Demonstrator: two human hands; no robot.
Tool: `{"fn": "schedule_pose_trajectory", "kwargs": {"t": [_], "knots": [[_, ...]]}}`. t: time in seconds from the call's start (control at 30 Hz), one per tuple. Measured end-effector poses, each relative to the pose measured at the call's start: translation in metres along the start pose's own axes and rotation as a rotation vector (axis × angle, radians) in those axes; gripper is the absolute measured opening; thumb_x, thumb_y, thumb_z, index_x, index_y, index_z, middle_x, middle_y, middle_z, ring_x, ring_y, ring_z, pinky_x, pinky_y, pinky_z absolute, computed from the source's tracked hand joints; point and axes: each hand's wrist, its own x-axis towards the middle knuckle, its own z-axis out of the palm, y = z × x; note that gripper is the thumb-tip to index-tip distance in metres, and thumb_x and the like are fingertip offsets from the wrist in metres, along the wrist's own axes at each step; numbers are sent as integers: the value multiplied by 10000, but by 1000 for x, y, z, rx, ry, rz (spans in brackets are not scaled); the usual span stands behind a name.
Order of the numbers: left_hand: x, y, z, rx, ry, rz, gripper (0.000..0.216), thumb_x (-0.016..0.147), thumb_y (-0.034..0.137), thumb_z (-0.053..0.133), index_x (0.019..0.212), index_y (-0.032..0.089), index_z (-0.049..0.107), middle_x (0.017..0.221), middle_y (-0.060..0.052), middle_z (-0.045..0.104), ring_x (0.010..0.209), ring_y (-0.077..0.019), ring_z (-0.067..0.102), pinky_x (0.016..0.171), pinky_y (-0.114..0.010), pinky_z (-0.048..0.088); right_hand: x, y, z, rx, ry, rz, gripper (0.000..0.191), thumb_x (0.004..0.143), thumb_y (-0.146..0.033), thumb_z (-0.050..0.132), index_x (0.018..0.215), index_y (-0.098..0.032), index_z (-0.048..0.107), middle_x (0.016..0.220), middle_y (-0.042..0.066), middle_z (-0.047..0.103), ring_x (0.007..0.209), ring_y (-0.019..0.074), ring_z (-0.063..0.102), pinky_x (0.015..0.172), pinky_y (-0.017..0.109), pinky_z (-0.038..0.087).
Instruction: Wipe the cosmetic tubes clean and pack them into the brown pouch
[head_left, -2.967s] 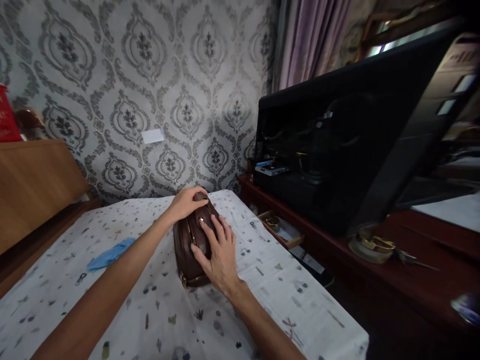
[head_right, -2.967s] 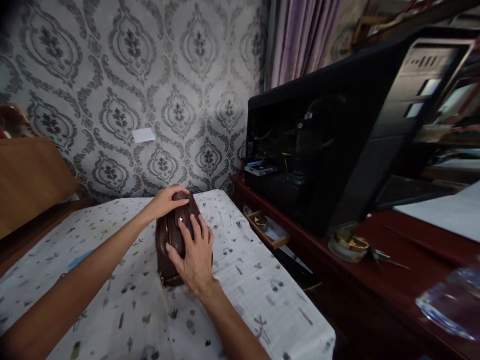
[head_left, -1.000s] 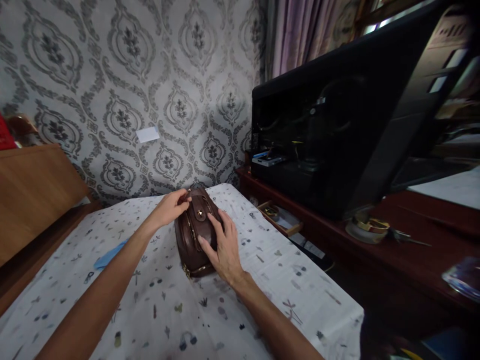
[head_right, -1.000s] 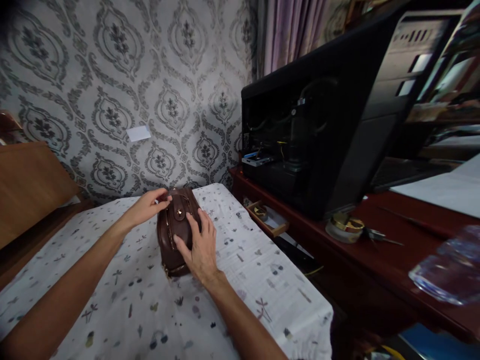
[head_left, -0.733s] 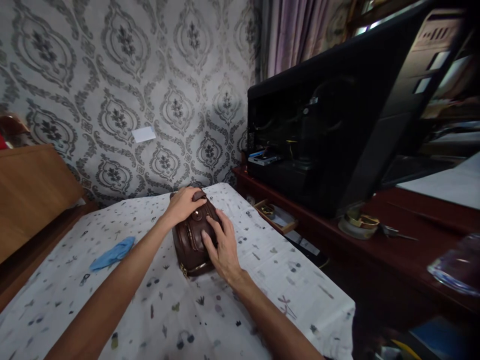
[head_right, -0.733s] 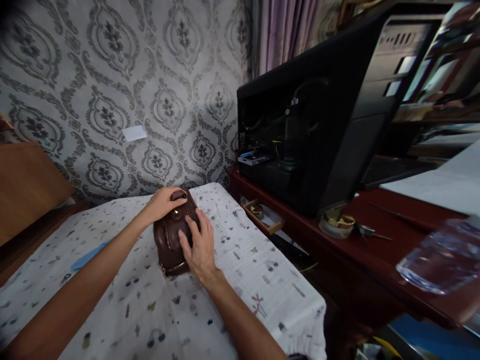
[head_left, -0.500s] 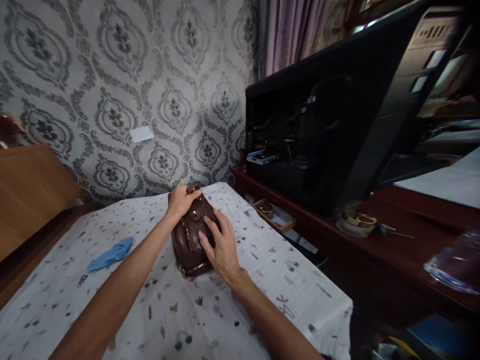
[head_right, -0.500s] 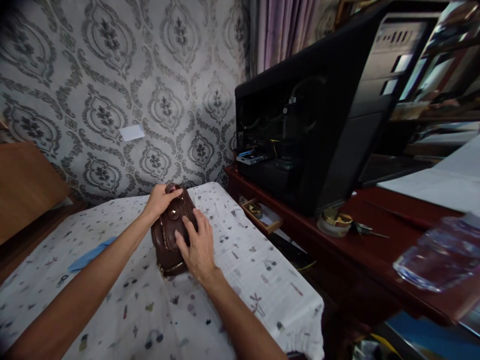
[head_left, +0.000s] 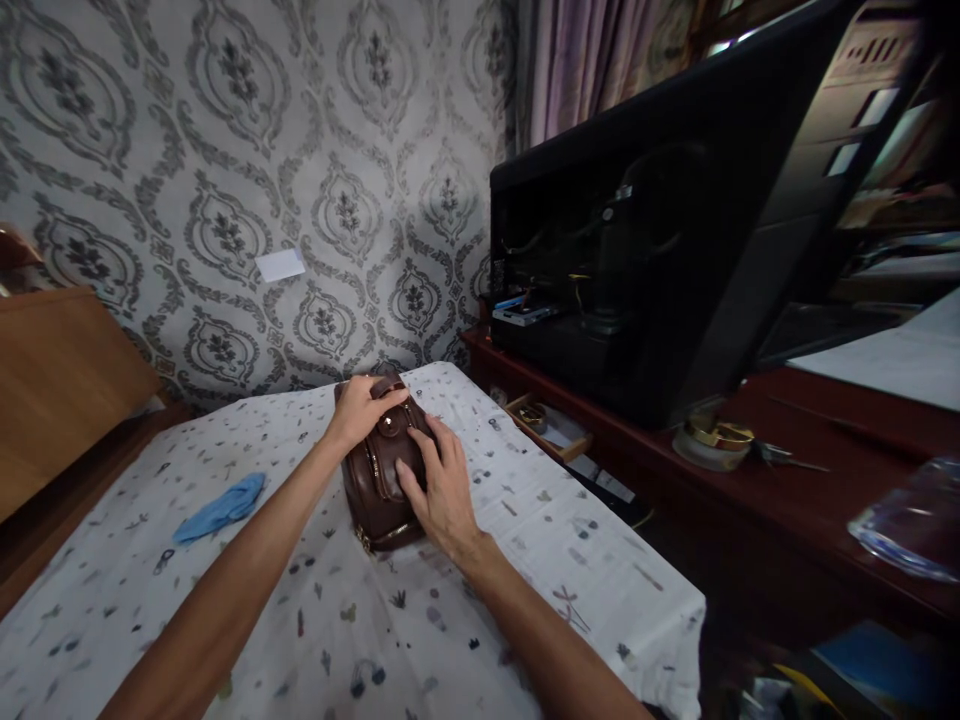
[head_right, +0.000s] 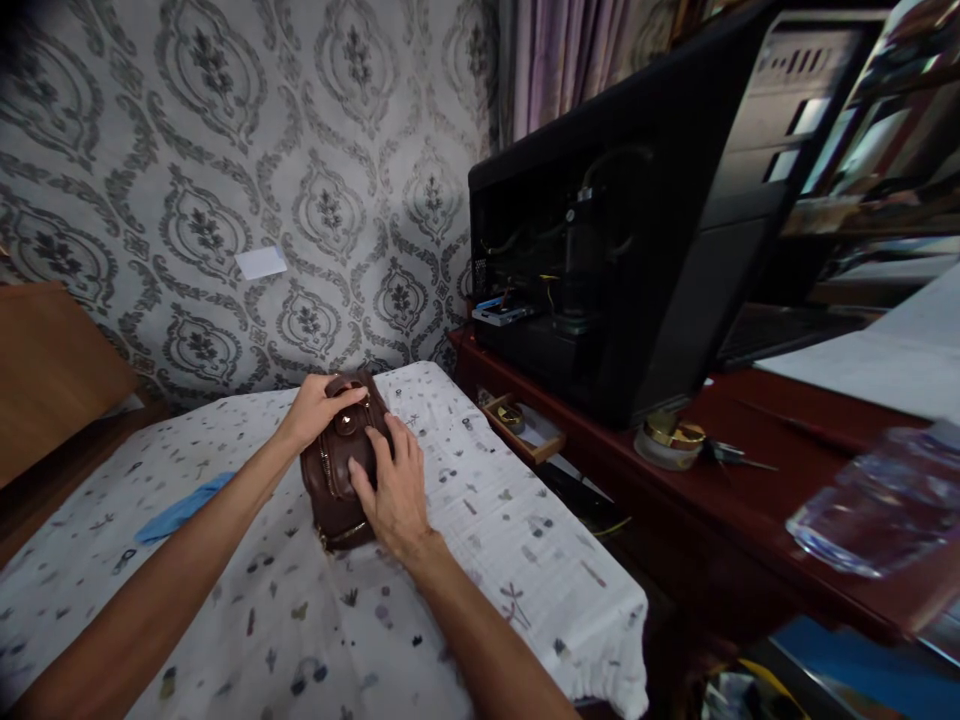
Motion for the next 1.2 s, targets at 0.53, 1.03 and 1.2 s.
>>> {"fn": "schedule_pose_trajectory", "kwargs": {"t": [0.53,1.03,1.2], "knots": [[-57,21,-7,552,-251,165,549,813,441,691,1307,259,536,1308,-81,577,1234,-305,479,1003,-419,390,5,13,-1,498,5,413,437,965,-486,455,1295,-210,532,1325,99,603,1252,245,538,1094,436,400],[-58,10,-2,622,-187,270,526,857,394,654,1335,229,513,1364,-103,551,1301,-312,446,1099,-471,337,3,21,-1,565,-117,387,783,820,-590,647,1441,-196,381,1498,138,439,1402,288,398,1184,485,303],[-54,7,-30,457,-487,218,588,932,494,500,1466,275,387,1556,-86,375,1468,-310,259,1170,-475,278,-1,26,2,479,-169,309,1051,682,-632,770,1509,-200,288,1538,158,367,1435,326,336,1202,526,257]]}}
